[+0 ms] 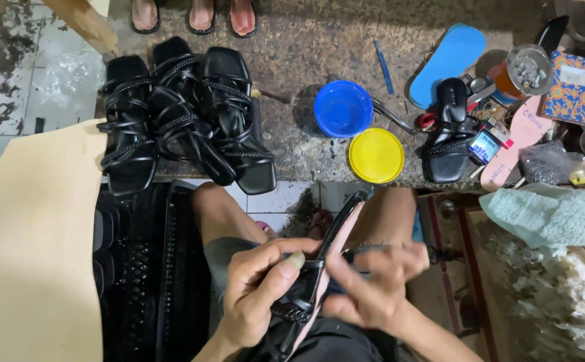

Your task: Assembling sandals by applying adhesive to the sole and upper components and pressing them together for bonding.

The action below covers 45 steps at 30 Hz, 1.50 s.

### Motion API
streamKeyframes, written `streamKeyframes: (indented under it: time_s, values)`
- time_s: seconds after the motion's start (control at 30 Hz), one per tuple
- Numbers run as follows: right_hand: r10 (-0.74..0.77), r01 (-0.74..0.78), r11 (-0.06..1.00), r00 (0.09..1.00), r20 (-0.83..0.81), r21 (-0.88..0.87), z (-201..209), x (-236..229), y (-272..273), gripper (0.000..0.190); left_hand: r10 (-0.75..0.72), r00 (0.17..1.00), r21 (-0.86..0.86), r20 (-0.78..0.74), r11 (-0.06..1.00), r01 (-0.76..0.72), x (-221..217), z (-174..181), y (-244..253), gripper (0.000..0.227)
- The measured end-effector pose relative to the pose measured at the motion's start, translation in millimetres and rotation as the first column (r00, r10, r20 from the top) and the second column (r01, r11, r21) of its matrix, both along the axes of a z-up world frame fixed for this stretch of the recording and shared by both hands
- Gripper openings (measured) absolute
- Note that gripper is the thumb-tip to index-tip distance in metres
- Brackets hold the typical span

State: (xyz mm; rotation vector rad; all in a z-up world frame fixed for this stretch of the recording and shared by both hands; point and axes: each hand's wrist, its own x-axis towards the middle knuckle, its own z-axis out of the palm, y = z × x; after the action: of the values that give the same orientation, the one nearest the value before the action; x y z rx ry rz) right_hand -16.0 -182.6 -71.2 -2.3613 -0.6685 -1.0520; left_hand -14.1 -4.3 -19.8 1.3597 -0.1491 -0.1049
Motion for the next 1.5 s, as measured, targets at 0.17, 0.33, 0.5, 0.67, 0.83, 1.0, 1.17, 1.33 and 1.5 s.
streamKeyframes:
  time_s: [0.17, 0.33, 0.5, 0.67, 0.83, 1.0, 1.17, 1.33, 1.5]
  values:
    - [-0.066, 0.066, 0.998, 0.996, -0.054, 0.006, -5.1, -4.3, -18.8, 0.049, 0.005, 0.994, 0.063, 0.111, 0.998, -0.012, -7.7, 11.1, -5.1, 0.03]
    - [-0.051, 0.05, 0.999, 0.997, 0.058, 0.01, 16.6, -7.6, -0.7, 0.044, 0.019, 0.993, 0.096, 0.114, 0.995, -0.03, -17.1, 13.4, -6.3, 0.031]
    - [-0.045, 0.052, 0.997, 0.992, 0.116, -0.059, 16.7, -22.2, -8.2, 0.041, 0.029, 0.986, 0.137, 0.166, 0.989, -0.052, -23.8, 17.9, -9.1, 0.031]
    - [-0.043, 0.001, 0.982, 0.976, 0.215, 0.189, 2.7, -16.1, -6.9, 0.046, 0.03, 0.979, 0.139, 0.2, 0.989, -0.059, -28.8, 22.0, -12.2, 0.031]
    - [0.006, -0.016, 0.987, 0.998, 0.06, 0.161, 15.5, -25.9, -3.3, 0.039, 0.019, 0.991, 0.134, 0.135, 0.99, -0.037, -32.2, 29.7, -16.6, 0.031]
    - [-0.011, 0.003, 0.998, 0.991, 0.136, 0.062, 14.7, -25.5, -8.1, 0.037, 0.016, 0.989, 0.168, 0.149, 0.985, -0.041, -30.1, 32.8, -17.5, 0.03]
    - [0.036, -0.047, 0.97, 0.998, 0.052, 0.239, 18.3, -18.7, -1.2, 0.042, -0.011, 0.992, 0.178, 0.125, 0.984, -0.012, -23.6, 37.1, -19.8, 0.032]
    - [0.09, -0.108, 0.983, 0.988, 0.128, 0.145, 7.8, -13.6, -12.4, 0.04, 0.002, 0.987, 0.147, 0.158, 0.989, -0.026, -15.3, 18.2, -18.4, 0.03]
    - [0.09, -0.111, 0.897, 0.994, 0.068, 0.428, -1.4, 14.4, -25.9, 0.025, 0.04, 0.997, 0.015, -0.061, 0.999, -0.039, -9.7, -3.9, -11.6, 0.031]
